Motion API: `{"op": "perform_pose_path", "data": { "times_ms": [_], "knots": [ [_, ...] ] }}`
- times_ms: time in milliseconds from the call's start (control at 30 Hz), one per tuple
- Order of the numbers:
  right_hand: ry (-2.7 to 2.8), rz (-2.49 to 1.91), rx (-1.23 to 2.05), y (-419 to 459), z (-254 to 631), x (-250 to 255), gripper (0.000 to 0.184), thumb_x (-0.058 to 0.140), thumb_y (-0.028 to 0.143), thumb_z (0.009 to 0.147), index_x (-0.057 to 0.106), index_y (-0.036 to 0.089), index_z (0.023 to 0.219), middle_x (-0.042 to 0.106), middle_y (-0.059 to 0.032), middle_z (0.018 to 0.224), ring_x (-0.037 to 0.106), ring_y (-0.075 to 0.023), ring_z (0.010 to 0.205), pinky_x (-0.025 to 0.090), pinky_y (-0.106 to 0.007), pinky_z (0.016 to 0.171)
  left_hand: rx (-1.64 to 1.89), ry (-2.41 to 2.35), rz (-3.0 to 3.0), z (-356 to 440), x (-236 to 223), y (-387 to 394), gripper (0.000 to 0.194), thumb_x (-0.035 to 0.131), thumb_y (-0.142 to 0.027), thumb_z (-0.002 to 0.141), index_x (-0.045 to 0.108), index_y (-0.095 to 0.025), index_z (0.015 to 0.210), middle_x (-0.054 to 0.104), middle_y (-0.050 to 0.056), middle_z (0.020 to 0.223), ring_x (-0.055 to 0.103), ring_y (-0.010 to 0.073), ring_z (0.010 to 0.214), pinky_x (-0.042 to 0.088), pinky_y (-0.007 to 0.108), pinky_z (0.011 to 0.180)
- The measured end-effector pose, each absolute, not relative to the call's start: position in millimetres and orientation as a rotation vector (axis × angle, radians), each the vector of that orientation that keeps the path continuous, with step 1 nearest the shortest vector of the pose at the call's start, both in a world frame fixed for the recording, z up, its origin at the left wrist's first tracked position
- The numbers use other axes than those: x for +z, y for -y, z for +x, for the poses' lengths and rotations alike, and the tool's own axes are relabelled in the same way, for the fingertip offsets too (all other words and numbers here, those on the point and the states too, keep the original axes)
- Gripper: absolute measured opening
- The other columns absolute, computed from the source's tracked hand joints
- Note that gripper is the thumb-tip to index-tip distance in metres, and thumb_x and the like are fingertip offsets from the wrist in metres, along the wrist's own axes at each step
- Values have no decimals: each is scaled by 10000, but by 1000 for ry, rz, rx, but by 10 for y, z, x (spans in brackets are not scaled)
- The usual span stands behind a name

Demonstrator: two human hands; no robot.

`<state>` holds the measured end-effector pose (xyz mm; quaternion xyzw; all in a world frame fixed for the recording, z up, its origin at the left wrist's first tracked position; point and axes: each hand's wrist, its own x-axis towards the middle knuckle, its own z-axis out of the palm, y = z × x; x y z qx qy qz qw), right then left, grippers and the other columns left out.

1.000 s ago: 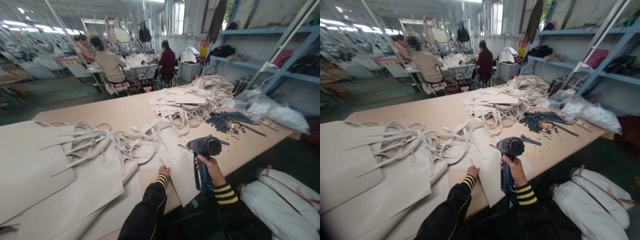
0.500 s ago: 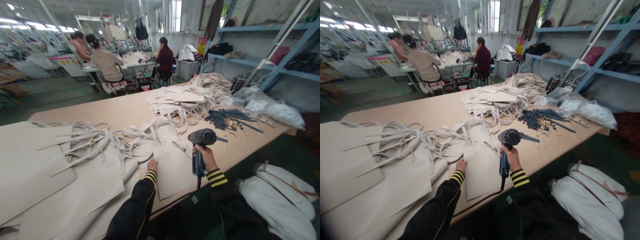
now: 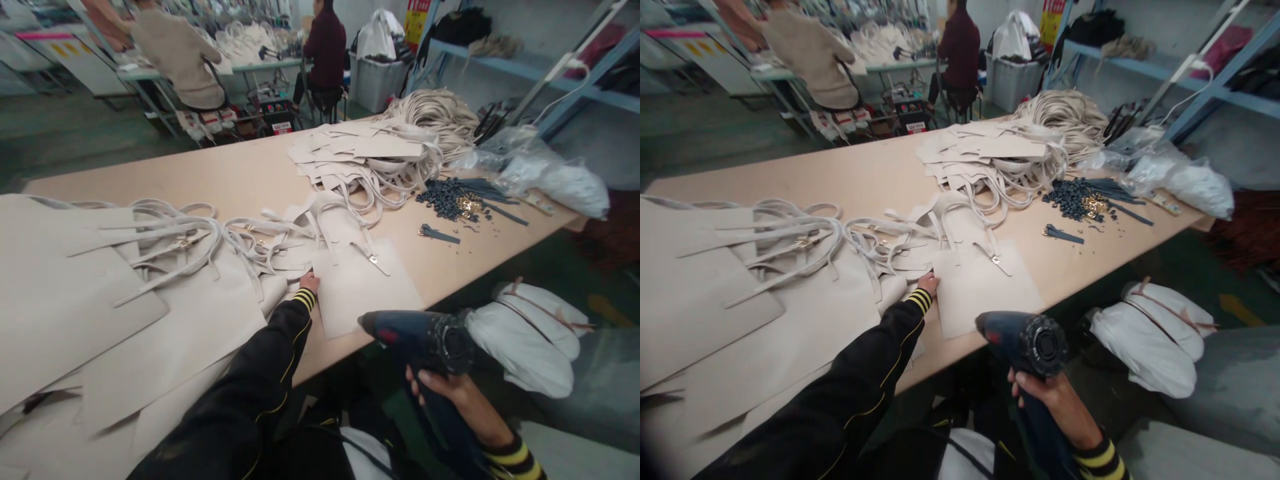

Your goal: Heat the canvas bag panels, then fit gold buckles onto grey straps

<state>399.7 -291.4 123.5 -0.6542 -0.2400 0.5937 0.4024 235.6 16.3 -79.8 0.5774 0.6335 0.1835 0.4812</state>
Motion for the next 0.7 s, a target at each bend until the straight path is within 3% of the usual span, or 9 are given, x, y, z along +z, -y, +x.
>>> {"op": "perform_pose_path", "data": {
  "times_ms": [167,467,700],
  "knots": [
    [733,-1526,1695,2851,3621,1252,327,591,431,708,638,130,827,628,-52,695,571,-163,594,459,-276,586,383,-1503,1426,2365,-738,-184,266,490,-302,818,532,-120,1006,564,56,983,558,155,845,485,337,723],
    [427,-1771,1040,2735,4187,1171,303,654,403,664,632,128,789,648,-55,710,594,-181,594,485,-271,523,414,-1438,1484,2325,-591,-166,248,488,-293,820,537,-120,991,568,56,973,559,150,845,482,340,732],
    [403,-1476,1018,1609,4685,951,251,639,342,684,638,100,753,632,-31,589,554,-120,457,485,-239,492,368,-1484,1586,2349,-492,-174,244,495,-304,814,555,-114,953,573,39,952,558,169,855,479,337,737]
  ]
}}
